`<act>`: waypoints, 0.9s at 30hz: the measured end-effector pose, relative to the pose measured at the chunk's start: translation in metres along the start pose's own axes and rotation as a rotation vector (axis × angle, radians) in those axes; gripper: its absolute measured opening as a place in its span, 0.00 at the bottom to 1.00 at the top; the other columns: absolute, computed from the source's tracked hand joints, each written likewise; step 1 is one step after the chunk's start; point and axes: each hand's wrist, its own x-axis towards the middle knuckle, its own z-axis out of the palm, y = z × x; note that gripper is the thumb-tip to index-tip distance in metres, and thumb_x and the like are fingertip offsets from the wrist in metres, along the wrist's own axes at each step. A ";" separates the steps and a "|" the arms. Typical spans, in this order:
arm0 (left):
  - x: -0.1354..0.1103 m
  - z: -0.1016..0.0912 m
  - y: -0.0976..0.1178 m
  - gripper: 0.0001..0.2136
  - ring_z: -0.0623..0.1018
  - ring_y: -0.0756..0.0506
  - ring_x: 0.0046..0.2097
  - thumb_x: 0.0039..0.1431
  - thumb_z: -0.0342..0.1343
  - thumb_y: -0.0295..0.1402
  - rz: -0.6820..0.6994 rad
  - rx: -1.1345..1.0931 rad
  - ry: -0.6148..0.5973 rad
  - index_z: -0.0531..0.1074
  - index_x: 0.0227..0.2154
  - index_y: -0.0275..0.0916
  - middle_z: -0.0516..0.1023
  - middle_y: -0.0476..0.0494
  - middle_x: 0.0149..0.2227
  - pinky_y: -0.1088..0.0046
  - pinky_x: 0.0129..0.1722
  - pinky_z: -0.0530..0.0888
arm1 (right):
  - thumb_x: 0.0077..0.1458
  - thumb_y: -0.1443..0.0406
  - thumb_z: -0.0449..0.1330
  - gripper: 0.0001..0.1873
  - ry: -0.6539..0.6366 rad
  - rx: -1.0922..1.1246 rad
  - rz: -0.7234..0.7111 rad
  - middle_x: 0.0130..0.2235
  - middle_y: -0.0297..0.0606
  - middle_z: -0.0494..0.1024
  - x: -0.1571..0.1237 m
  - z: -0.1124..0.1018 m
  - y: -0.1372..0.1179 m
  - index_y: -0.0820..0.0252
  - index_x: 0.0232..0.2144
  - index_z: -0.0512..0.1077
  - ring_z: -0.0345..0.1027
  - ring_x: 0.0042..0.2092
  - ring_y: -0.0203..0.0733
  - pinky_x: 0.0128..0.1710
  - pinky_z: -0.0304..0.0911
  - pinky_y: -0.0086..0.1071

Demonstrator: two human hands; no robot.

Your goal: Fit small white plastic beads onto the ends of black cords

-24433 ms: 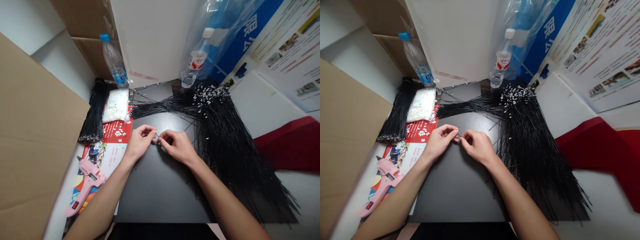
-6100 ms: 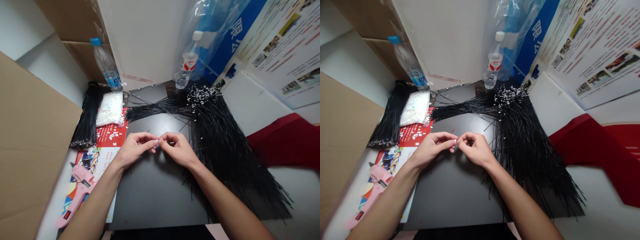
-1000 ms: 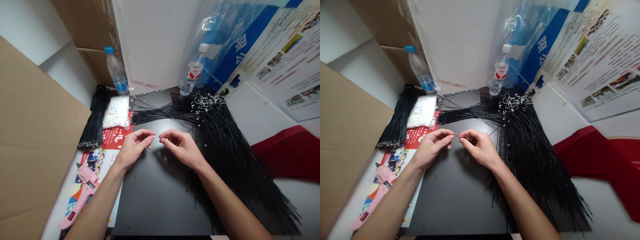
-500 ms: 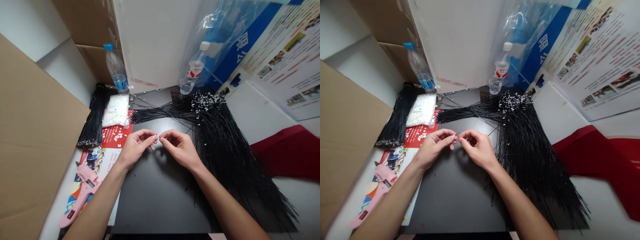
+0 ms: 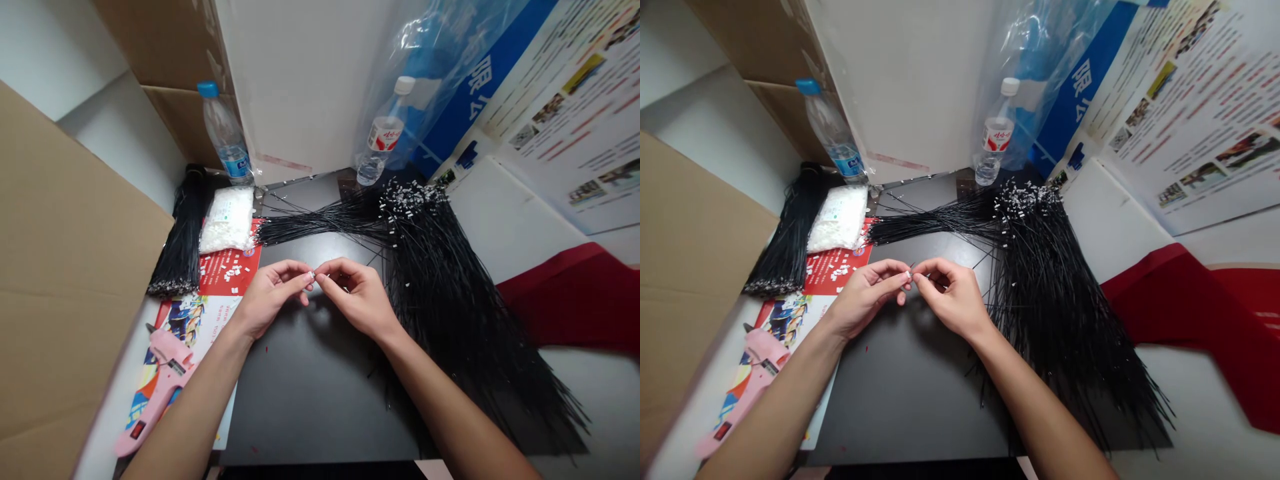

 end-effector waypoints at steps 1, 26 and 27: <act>0.000 0.000 0.000 0.11 0.74 0.53 0.24 0.49 0.69 0.35 -0.002 -0.001 -0.005 0.77 0.32 0.35 0.78 0.49 0.27 0.75 0.31 0.70 | 0.55 0.61 0.63 0.09 -0.002 -0.001 -0.002 0.29 0.36 0.78 0.000 0.000 0.000 0.61 0.33 0.77 0.69 0.29 0.34 0.30 0.65 0.29; 0.000 0.000 0.001 0.10 0.75 0.52 0.25 0.49 0.68 0.35 0.022 0.096 0.016 0.76 0.31 0.35 0.76 0.50 0.26 0.74 0.30 0.71 | 0.61 0.71 0.56 0.08 0.034 -0.589 -0.572 0.33 0.38 0.79 -0.004 -0.007 -0.001 0.60 0.35 0.75 0.72 0.35 0.37 0.38 0.67 0.31; -0.001 0.001 0.001 0.10 0.75 0.52 0.25 0.49 0.69 0.35 0.018 0.095 0.022 0.76 0.30 0.35 0.76 0.50 0.25 0.74 0.30 0.71 | 0.62 0.71 0.56 0.08 0.034 -0.620 -0.593 0.33 0.39 0.80 -0.004 -0.007 -0.001 0.60 0.35 0.75 0.72 0.35 0.38 0.38 0.67 0.31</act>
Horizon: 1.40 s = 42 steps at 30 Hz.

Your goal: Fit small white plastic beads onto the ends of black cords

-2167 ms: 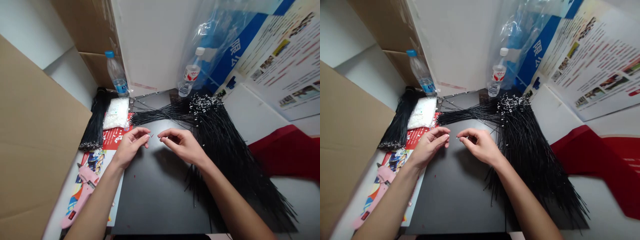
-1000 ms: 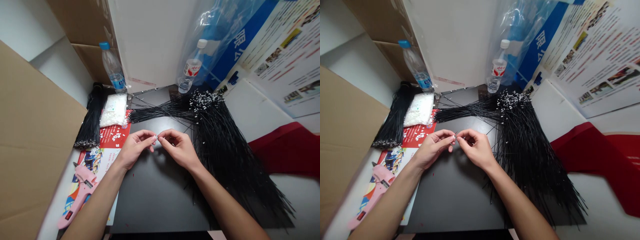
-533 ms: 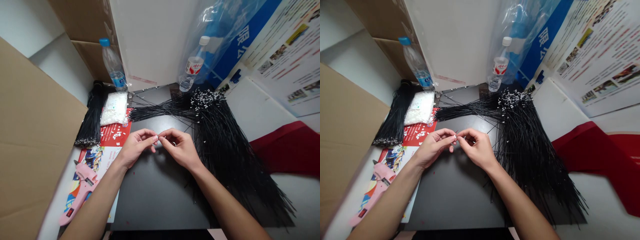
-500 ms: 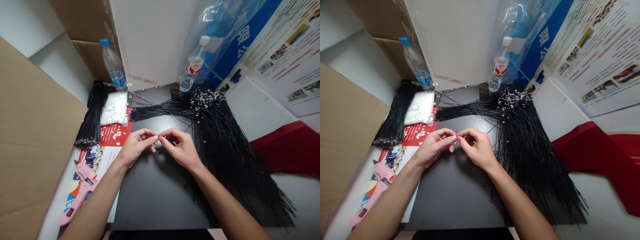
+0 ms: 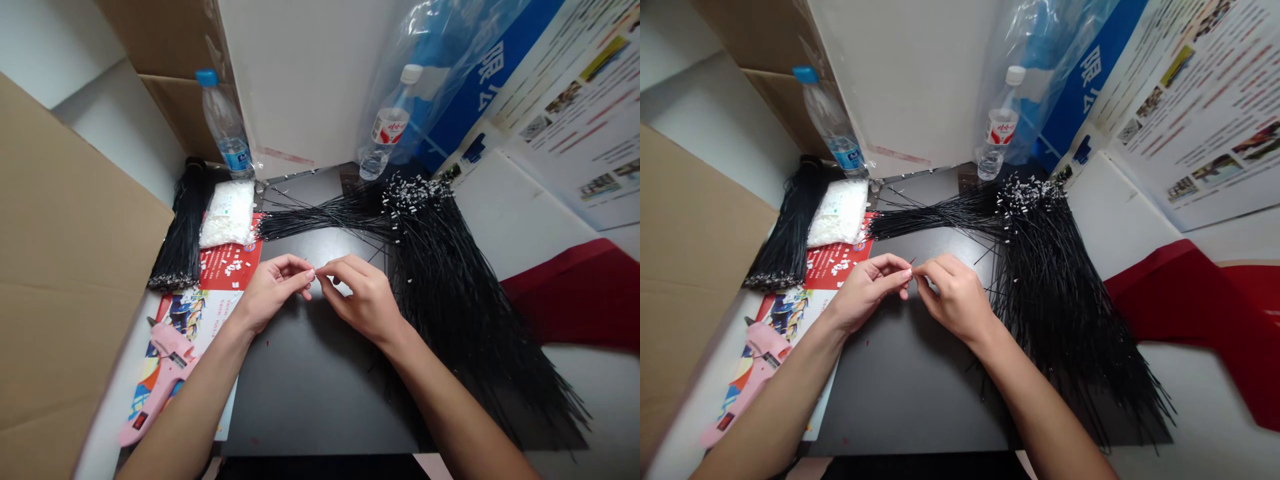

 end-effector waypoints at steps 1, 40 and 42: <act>0.000 0.000 0.000 0.10 0.75 0.52 0.25 0.49 0.69 0.35 -0.006 -0.005 0.007 0.76 0.30 0.35 0.76 0.50 0.25 0.75 0.30 0.72 | 0.62 0.71 0.55 0.08 -0.002 -0.026 -0.017 0.33 0.39 0.80 0.000 0.000 0.000 0.60 0.35 0.75 0.72 0.35 0.38 0.38 0.67 0.31; -0.001 0.002 -0.001 0.11 0.76 0.53 0.27 0.45 0.72 0.34 -0.090 -0.222 -0.056 0.77 0.28 0.34 0.77 0.50 0.27 0.77 0.32 0.75 | 0.63 0.71 0.55 0.11 -0.017 -0.416 -0.369 0.32 0.37 0.78 0.002 -0.010 0.001 0.58 0.29 0.74 0.61 0.30 0.38 0.32 0.59 0.33; 0.001 0.003 -0.003 0.11 0.75 0.53 0.27 0.45 0.72 0.34 -0.088 -0.219 -0.036 0.77 0.28 0.33 0.76 0.50 0.27 0.76 0.31 0.75 | 0.64 0.72 0.54 0.12 -0.047 -0.434 -0.356 0.31 0.37 0.78 0.002 -0.008 0.001 0.59 0.30 0.74 0.61 0.31 0.38 0.32 0.58 0.34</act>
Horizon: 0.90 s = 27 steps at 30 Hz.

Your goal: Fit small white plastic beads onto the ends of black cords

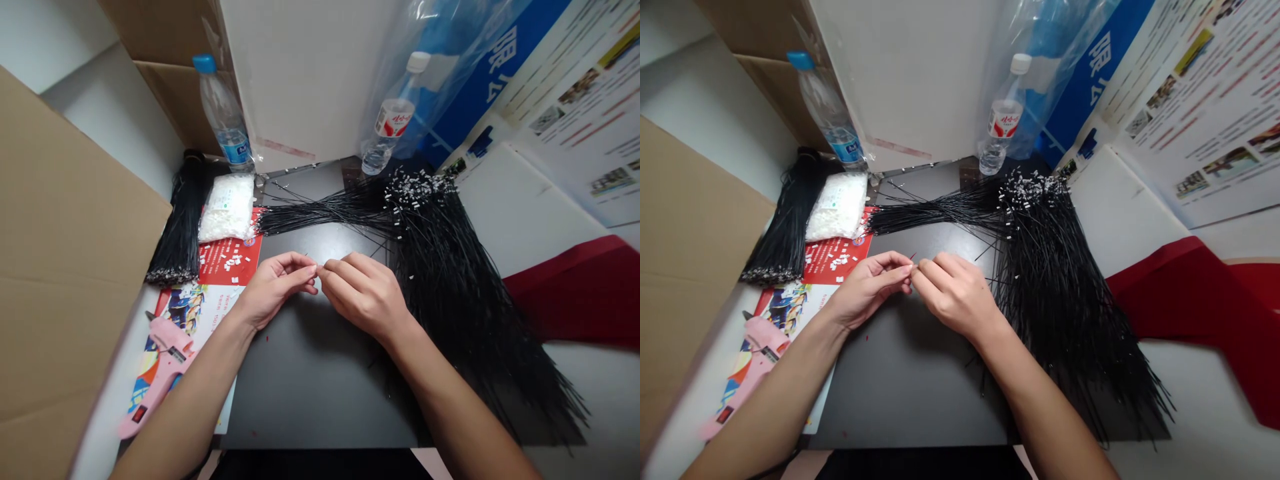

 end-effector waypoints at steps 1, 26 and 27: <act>0.001 0.000 -0.001 0.12 0.75 0.53 0.26 0.45 0.72 0.34 0.001 -0.003 0.009 0.77 0.28 0.33 0.76 0.50 0.26 0.76 0.31 0.76 | 0.64 0.72 0.53 0.12 -0.012 0.006 0.023 0.31 0.37 0.78 0.000 0.001 -0.001 0.59 0.30 0.73 0.62 0.31 0.38 0.32 0.59 0.34; 0.001 0.004 -0.004 0.10 0.75 0.52 0.30 0.47 0.70 0.33 0.072 0.006 0.003 0.77 0.30 0.33 0.76 0.48 0.27 0.77 0.32 0.77 | 0.53 0.71 0.58 0.07 -0.118 0.604 0.546 0.33 0.34 0.79 -0.002 -0.008 0.007 0.62 0.36 0.73 0.69 0.29 0.32 0.29 0.64 0.25; 0.001 0.005 -0.004 0.10 0.75 0.52 0.30 0.47 0.70 0.33 0.073 0.005 0.004 0.77 0.30 0.33 0.76 0.48 0.27 0.77 0.32 0.77 | 0.53 0.71 0.59 0.07 -0.123 0.624 0.561 0.32 0.34 0.79 -0.002 -0.009 0.006 0.62 0.36 0.73 0.69 0.29 0.31 0.29 0.64 0.25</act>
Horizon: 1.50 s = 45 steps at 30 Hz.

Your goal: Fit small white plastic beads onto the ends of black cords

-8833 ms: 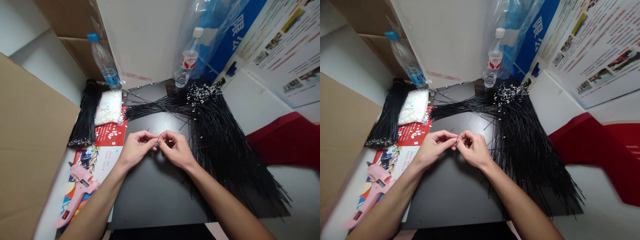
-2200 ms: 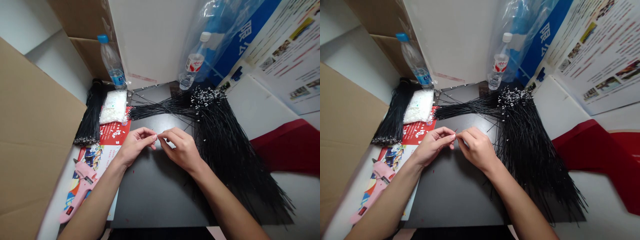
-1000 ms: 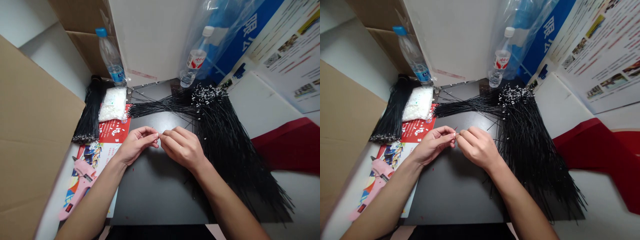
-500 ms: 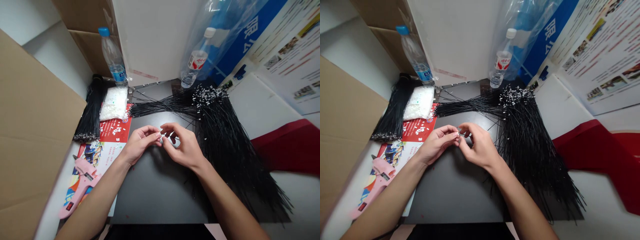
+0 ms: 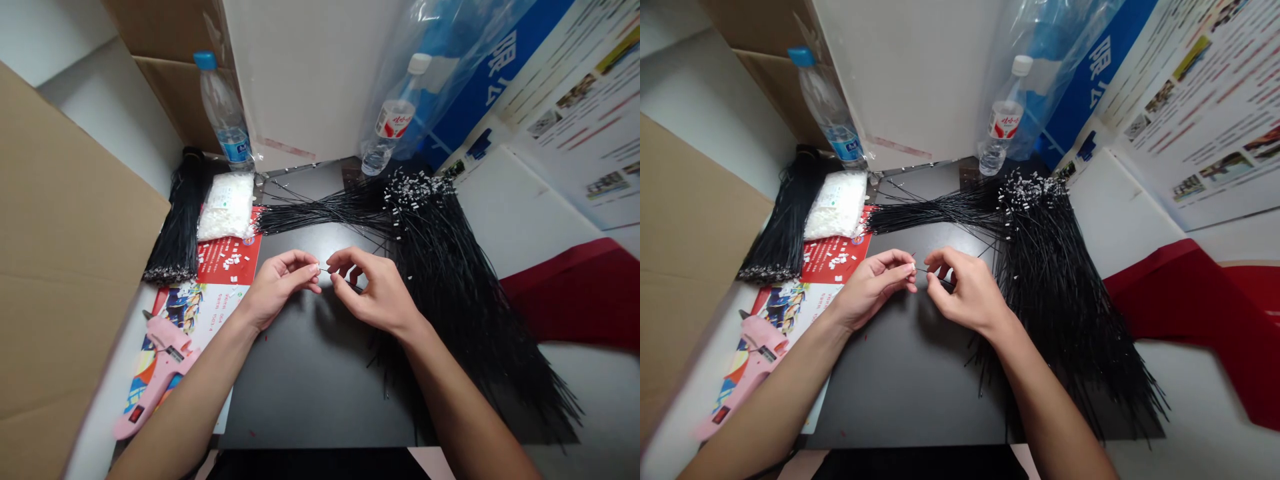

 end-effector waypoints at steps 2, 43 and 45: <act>0.000 0.000 0.000 0.10 0.75 0.52 0.30 0.47 0.70 0.33 0.000 0.001 0.001 0.77 0.30 0.33 0.76 0.48 0.27 0.77 0.32 0.77 | 0.54 0.69 0.59 0.05 -0.019 0.044 0.043 0.31 0.34 0.79 0.000 0.000 -0.001 0.63 0.36 0.74 0.69 0.29 0.31 0.28 0.64 0.24; -0.001 0.000 -0.003 0.10 0.76 0.51 0.30 0.49 0.69 0.34 -0.041 0.039 -0.031 0.78 0.30 0.34 0.77 0.48 0.28 0.74 0.34 0.76 | 0.54 0.67 0.61 0.05 0.090 0.130 0.168 0.25 0.32 0.77 0.000 0.009 -0.006 0.61 0.28 0.78 0.59 0.23 0.29 0.24 0.56 0.25; 0.000 0.000 -0.004 0.10 0.77 0.51 0.30 0.50 0.69 0.34 -0.030 0.081 -0.016 0.77 0.31 0.34 0.78 0.48 0.29 0.74 0.35 0.76 | 0.54 0.68 0.61 0.05 0.095 0.049 0.120 0.25 0.31 0.77 -0.001 0.009 -0.006 0.60 0.28 0.77 0.60 0.23 0.30 0.25 0.56 0.26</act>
